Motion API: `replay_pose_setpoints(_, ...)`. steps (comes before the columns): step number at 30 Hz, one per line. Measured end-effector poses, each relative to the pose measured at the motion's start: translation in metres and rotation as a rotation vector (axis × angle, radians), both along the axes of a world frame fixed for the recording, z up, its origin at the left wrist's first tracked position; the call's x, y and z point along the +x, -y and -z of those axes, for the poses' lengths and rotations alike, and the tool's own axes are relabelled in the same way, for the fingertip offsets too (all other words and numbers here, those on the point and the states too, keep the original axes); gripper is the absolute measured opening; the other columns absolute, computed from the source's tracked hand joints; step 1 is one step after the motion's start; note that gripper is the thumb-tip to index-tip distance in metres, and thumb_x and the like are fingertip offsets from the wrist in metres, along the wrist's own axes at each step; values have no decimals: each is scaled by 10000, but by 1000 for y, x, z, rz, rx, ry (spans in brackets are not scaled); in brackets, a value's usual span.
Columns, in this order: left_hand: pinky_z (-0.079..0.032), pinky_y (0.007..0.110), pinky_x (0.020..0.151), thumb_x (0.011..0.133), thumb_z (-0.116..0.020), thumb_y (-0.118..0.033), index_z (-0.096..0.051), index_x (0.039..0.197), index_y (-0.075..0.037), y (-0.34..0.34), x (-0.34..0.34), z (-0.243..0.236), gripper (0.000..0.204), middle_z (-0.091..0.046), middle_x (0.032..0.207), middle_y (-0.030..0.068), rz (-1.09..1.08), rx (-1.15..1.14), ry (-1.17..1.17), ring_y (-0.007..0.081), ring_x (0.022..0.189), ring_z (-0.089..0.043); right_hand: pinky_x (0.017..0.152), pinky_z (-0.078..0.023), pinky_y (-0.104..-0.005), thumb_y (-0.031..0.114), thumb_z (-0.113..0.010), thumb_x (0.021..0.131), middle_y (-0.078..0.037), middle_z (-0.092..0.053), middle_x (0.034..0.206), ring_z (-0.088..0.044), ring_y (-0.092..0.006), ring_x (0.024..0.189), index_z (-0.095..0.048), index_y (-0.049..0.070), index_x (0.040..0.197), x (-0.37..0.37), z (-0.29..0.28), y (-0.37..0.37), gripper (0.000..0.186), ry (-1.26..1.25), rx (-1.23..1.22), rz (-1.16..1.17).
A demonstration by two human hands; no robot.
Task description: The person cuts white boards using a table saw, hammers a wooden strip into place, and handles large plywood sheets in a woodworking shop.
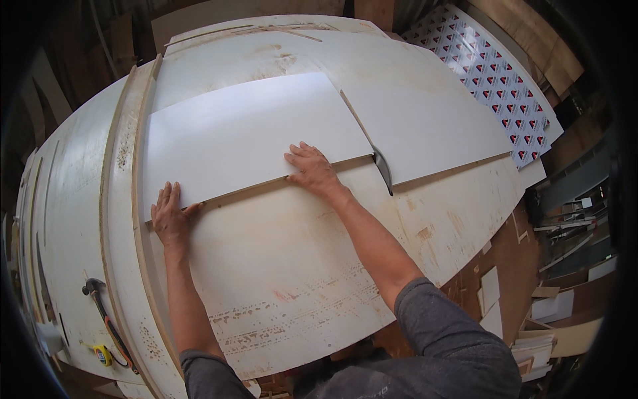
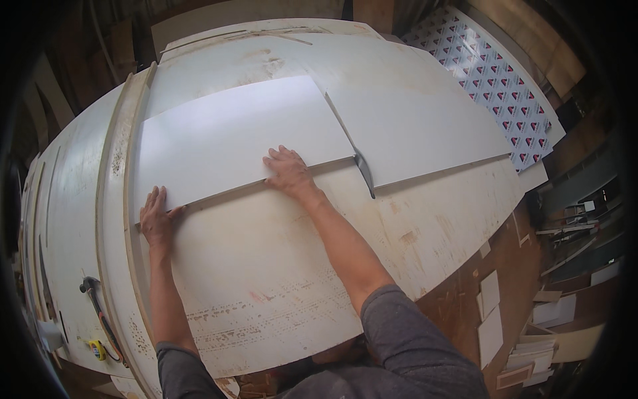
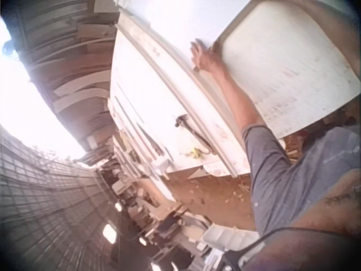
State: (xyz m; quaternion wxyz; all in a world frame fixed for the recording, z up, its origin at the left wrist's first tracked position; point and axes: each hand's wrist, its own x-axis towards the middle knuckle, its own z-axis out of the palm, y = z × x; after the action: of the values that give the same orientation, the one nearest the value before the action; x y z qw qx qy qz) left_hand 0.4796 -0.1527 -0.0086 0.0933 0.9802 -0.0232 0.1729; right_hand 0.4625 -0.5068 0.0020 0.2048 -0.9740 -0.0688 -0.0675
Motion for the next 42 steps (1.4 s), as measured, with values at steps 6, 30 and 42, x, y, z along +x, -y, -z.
replay_pose_setpoints(6,-309,469,1115,644,-697,-620,-562,1319,-167,4,54,-3,824,-498,1418,33,3,0,-39,207,1352,-410,1150,-285,-374,238,-704,789,-88,-439,1455,-336,-282,1386,-551,123,1322,51,-1,-2,566,-32,-9,40)
replay_pose_setpoints(30,-257,507,1120,888,-592,-468,-541,1325,-78,-51,96,21,588,-413,1419,235,-9,-402,45,369,1336,-363,1092,-319,-459,205,-562,909,-200,-451,1372,-389,-360,1299,-461,20,1351,39,32,-120,490,162,23,172)
replay_pose_setpoints(42,-336,431,1085,874,-607,-449,-576,1277,-24,-21,54,-9,586,-433,1387,279,37,-854,-219,373,1331,-387,1136,-234,-449,222,-549,922,-197,-472,1366,-368,-359,1326,-463,21,1355,-73,17,-158,485,81,289,109)
